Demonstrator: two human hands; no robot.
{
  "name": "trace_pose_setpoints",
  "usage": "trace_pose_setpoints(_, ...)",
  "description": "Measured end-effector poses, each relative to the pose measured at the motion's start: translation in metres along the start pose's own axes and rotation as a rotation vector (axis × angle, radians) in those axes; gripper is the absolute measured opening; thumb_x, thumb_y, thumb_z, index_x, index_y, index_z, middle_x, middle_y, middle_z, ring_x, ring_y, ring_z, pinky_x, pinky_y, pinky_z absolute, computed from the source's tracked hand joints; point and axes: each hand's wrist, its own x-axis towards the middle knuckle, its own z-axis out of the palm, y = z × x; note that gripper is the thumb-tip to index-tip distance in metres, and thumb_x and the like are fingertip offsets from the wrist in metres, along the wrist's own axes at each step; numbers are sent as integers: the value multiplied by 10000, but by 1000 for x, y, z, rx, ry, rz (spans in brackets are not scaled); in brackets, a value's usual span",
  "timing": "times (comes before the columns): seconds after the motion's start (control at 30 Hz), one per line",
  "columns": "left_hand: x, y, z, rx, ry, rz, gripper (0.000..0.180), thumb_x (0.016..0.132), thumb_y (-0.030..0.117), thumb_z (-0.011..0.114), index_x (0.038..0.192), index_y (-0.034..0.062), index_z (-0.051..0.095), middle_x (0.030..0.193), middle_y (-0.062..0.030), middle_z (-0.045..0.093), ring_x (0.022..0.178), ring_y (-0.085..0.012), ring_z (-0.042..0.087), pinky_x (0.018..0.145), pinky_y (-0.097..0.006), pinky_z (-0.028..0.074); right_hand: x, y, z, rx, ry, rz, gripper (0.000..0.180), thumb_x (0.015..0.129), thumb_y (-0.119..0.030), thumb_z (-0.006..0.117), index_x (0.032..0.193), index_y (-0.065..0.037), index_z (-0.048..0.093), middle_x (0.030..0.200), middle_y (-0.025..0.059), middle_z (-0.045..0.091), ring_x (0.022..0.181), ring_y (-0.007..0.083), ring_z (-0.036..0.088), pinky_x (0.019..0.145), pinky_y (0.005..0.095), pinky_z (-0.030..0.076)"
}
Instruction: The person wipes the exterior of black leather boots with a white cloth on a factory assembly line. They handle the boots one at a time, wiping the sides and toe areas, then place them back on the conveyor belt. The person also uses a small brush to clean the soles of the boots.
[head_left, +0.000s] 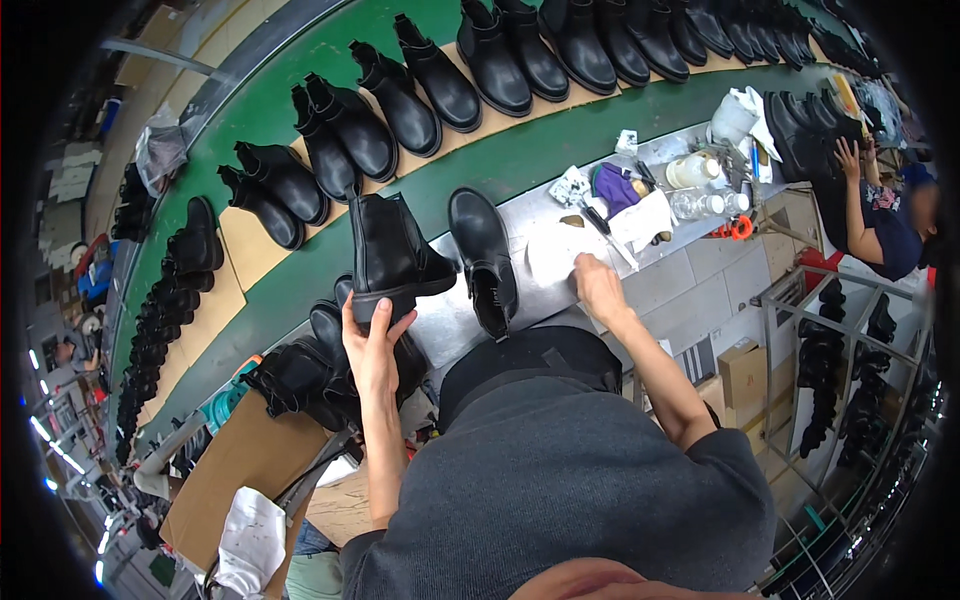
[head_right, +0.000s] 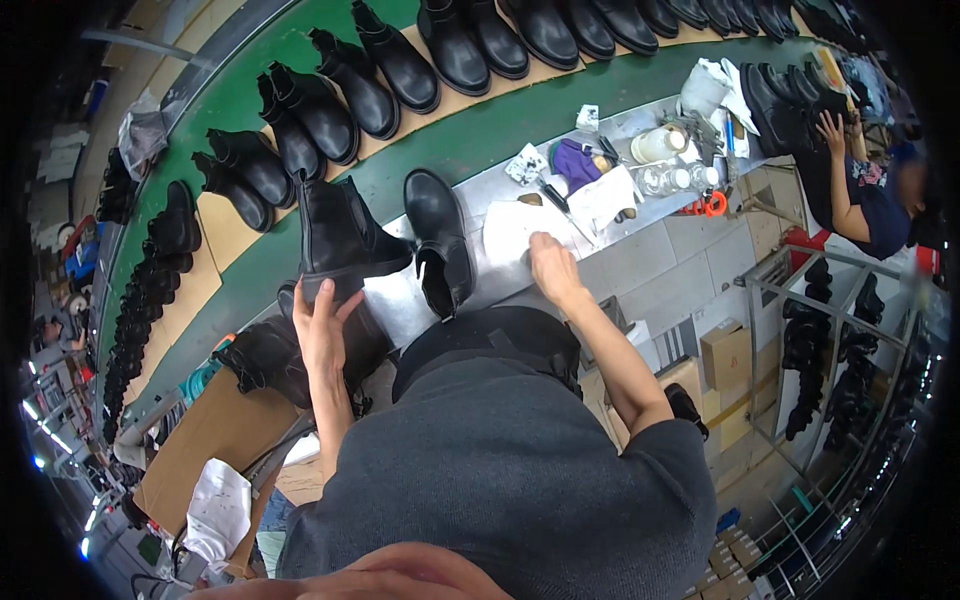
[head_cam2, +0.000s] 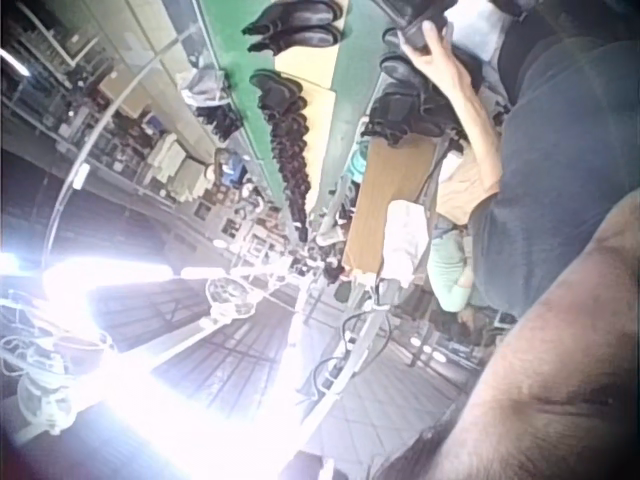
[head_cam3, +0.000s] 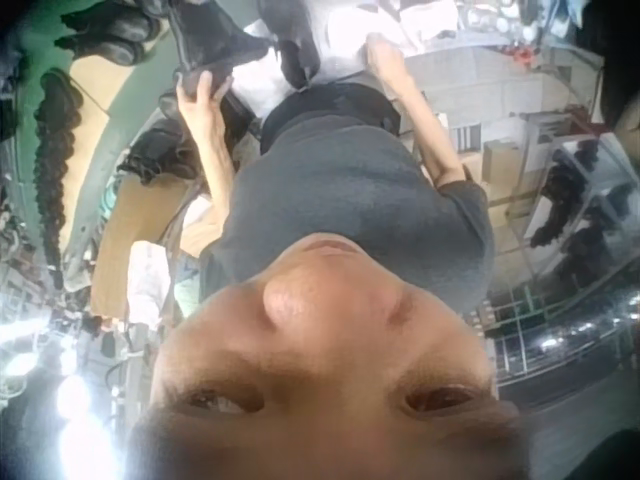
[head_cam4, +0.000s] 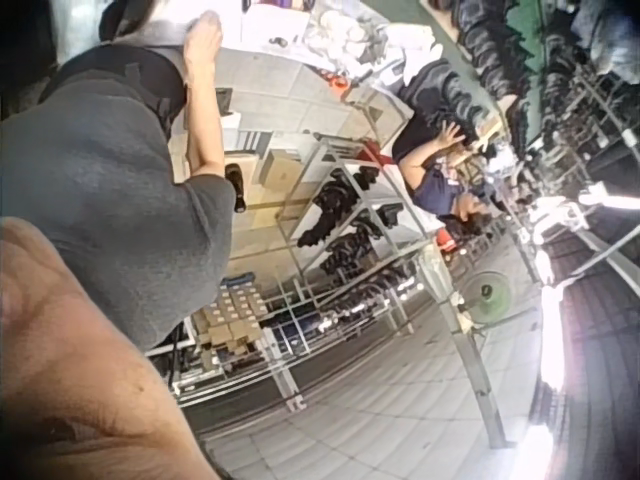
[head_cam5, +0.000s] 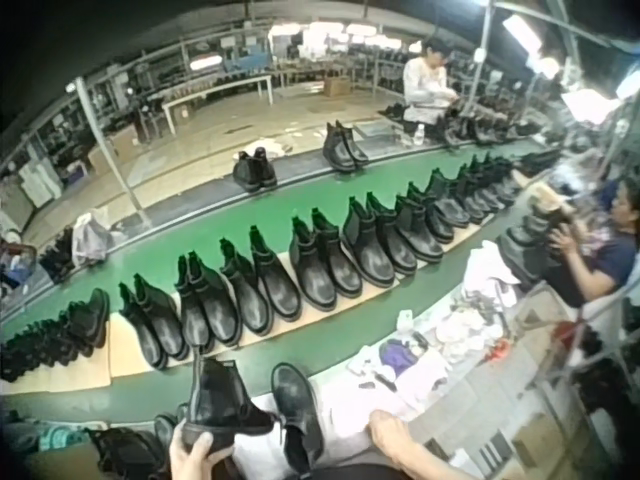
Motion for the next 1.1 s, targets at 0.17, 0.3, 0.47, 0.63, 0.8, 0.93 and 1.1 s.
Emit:
trace_pose_setpoints(0.17,12,-8,10,164,32,78,462,900,181,634,1269,-16,437,1068,-104,586,915,-200,627,741,-348,573,27,-5,-56,204,458,-37,264,759,-71,587,1019,-41,620,902,182,633,778,414,618,676,464,506)
trace_pose_setpoints(0.3,12,-7,15,198,-10,94,512,887,172,660,1294,-18,414,1088,-118,557,923,-191,609,732,-323,575,15,-9,-103,199,391,31,363,702,6,555,1002,-121,716,874,151,618,802,361,600,707,406,506)
trace_pose_setpoints(0.47,15,-8,29,221,-29,89,590,879,164,678,1341,-24,363,1119,-144,531,937,-199,596,737,-312,578,-3,60,-79,928,786,-90,205,709,81,470,701,-49,628,792,81,576,700,185,544,588,301,445)
trace_pose_setpoints(0.63,11,-6,39,257,-14,107,583,875,172,683,1329,-23,374,1109,-143,533,930,-197,597,733,-313,578,-10,116,-121,1365,915,572,136,902,-64,445,934,-61,577,752,62,604,517,94,478,440,238,379)
trace_pose_setpoints(0.8,13,-8,46,337,9,118,547,886,209,660,1332,14,411,1042,-96,568,908,-168,596,712,-326,565,20,145,-154,1444,580,728,359,948,-207,534,1288,-106,482,795,96,673,488,61,459,387,231,337)
trace_pose_setpoints(0.93,8,-6,53,360,26,127,554,886,222,659,1332,9,408,1068,-107,559,921,-186,602,722,-336,566,5,155,-93,1309,733,429,384,949,-183,536,1321,-111,475,965,143,670,545,103,509,469,227,412)
trace_pose_setpoints(1.1,2,-10,51,355,55,139,548,887,224,658,1322,0,410,1077,-114,554,943,-200,607,740,-348,567,-49,99,-50,240,778,135,624,759,123,509,1352,-48,418,1154,224,539,999,374,536,885,429,444)
